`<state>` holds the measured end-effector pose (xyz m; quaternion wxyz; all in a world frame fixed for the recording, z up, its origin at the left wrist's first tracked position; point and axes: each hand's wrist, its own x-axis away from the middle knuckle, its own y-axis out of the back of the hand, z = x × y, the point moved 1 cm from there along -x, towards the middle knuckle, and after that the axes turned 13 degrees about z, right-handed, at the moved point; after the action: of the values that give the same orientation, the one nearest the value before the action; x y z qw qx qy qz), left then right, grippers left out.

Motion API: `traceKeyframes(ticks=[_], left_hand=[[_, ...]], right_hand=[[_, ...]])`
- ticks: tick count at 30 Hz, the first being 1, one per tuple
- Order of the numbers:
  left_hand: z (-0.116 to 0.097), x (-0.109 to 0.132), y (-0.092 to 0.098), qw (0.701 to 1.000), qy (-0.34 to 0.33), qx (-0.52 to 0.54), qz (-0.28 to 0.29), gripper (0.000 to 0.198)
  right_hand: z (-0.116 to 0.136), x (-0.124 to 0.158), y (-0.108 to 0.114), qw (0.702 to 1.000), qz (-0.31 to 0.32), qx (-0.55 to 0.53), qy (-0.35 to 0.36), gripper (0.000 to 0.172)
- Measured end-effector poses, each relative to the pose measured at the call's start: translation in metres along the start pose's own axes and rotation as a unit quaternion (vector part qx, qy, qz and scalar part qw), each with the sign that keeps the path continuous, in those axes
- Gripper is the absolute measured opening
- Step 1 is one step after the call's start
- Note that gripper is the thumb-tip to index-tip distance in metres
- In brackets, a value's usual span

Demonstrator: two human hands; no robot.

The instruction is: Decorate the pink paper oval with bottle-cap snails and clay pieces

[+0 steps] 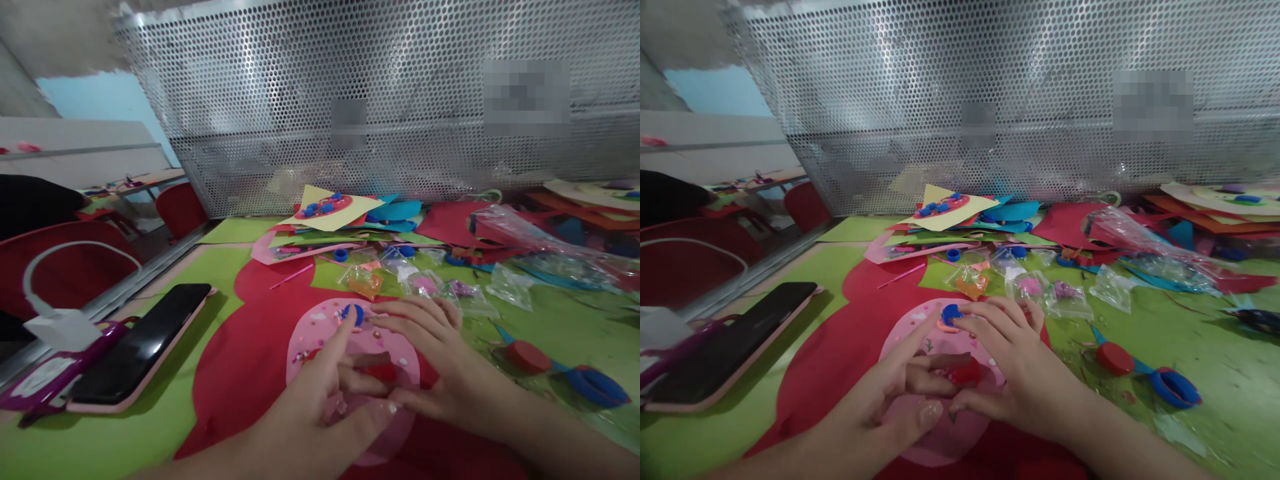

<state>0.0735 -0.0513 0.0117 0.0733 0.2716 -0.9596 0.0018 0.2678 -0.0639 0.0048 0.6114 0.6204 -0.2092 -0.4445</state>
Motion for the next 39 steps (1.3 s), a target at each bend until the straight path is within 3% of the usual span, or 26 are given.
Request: traceKeyframes(ticks=[2,5,10,12,17,22,25,30,36,39], left_hand=[[-0.001,0.001,0.002,1.000,-0.001,0.000,-0.022,0.086],[-0.004,0.004,0.004,0.999,0.014,-0.007,-0.039,0.063],[-0.011,0.004,0.004,0.998,0.010,-0.060,-0.032,0.036],[-0.012,0.003,0.004,0.996,0.011,-0.076,-0.034,0.039],[-0.006,0.004,0.005,0.987,-0.016,-0.160,-0.023,0.079],[-0.002,0.003,0.005,0.962,-0.048,-0.259,0.066,0.079],[-0.003,0.002,0.005,0.949,-0.066,-0.297,0.084,0.073],[-0.002,0.005,0.006,0.955,-0.049,-0.289,0.037,0.073],[0.001,0.002,0.004,0.992,0.027,-0.124,0.004,0.079],[0.003,-0.003,0.001,0.993,0.028,-0.113,-0.033,0.075]], right_hand=[[-0.002,0.000,0.000,1.000,-0.002,-0.002,0.001,0.056],[-0.004,0.000,0.000,1.000,-0.001,0.001,-0.006,0.060],[-0.004,0.000,0.000,1.000,-0.001,0.000,-0.024,0.053],[-0.003,0.000,0.001,1.000,0.003,-0.002,-0.028,0.052],[-0.001,-0.001,0.000,0.999,0.015,-0.008,-0.028,0.051],[0.003,0.000,0.000,0.999,0.031,-0.022,-0.016,0.055],[0.003,0.000,0.001,0.999,0.036,-0.029,-0.013,0.060],[-0.002,0.001,0.002,0.999,0.015,-0.045,-0.020,0.059],[-0.005,0.000,0.000,0.998,0.017,-0.055,-0.026,0.057],[-0.003,0.000,-0.001,0.998,0.022,-0.059,-0.029,0.056]])
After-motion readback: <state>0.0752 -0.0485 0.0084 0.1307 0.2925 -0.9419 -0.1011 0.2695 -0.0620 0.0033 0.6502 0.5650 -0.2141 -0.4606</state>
